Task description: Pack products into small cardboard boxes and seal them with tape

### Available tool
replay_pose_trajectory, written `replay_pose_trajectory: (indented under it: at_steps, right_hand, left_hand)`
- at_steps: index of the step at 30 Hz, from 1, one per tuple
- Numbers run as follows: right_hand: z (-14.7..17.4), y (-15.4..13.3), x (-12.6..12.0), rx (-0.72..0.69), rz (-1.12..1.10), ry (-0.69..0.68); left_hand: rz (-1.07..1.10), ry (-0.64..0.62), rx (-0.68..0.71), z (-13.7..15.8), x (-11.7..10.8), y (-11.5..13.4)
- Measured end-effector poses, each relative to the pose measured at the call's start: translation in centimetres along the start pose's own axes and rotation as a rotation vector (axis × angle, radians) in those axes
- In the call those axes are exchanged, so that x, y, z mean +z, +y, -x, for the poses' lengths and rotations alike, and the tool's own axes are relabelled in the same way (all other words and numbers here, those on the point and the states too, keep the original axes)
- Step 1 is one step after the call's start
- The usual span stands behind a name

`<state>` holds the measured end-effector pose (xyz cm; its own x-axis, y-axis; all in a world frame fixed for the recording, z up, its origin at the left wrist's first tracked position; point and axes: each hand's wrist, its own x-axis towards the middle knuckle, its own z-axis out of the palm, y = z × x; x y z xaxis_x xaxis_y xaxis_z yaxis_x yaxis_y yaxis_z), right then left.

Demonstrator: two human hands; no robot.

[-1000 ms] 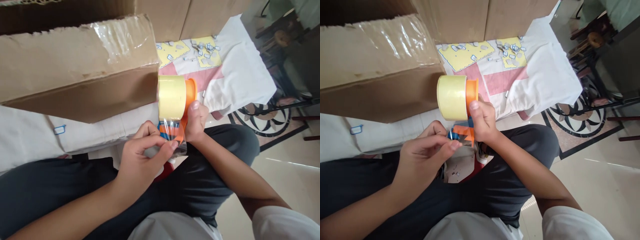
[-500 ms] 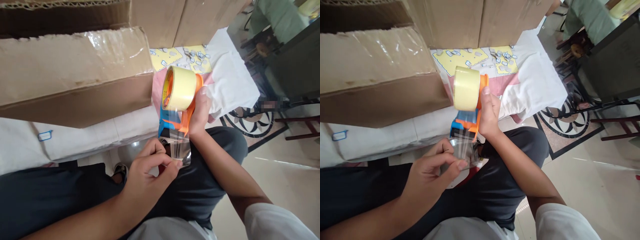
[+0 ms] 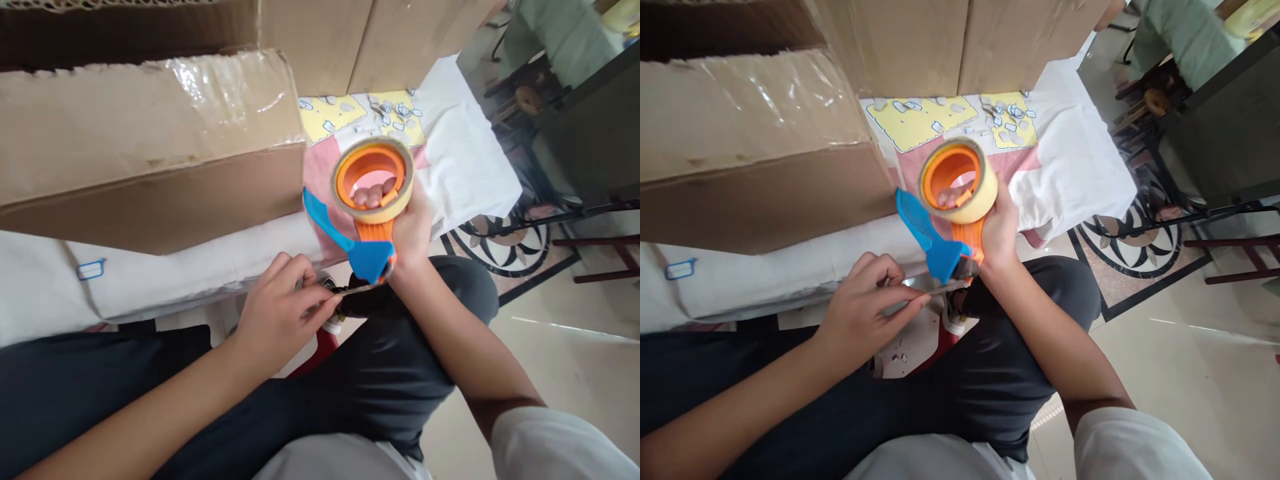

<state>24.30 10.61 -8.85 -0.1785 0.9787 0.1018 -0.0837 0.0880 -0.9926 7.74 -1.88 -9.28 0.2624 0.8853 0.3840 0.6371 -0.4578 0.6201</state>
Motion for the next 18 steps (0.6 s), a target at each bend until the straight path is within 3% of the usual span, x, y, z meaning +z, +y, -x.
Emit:
replay_pose_trajectory:
  at_steps: [1,4,8,11,14,16,18]
  right_hand:
    - [0.7,-0.3,0.1,0.063,-0.106,0.018]
    - [2.5,-0.7,0.6,0.237,-0.277,-0.111]
    - [3.4,-0.4,0.2,0.300,-0.403,-0.236]
    - [3.4,-0.9,-1.6,0.273,-0.421,-0.272]
    - [3.2,-2.3,-4.0,0.156,-0.413,-0.186]
    - [3.1,-3.0,-5.0,0.080,-0.431,-0.119]
    - [3.0,-3.3,-5.3,0.094,-0.410,-0.122]
  left_hand:
    - [-0.096,0.004,0.085,-0.1,-0.1,-0.2]
    - [-0.317,0.052,0.313,-0.6,-0.5,0.4]
    - [-0.342,0.027,0.431,-1.0,-1.3,0.8]
    - [-0.402,-0.004,0.342,-1.1,-2.6,-0.9]
    - [-0.446,0.022,0.192,-1.2,-4.2,-2.4]
    - [-0.342,0.003,0.145,-1.3,-4.7,-2.2]
    - [-0.185,0.010,0.097,-1.4,-4.7,-1.4]
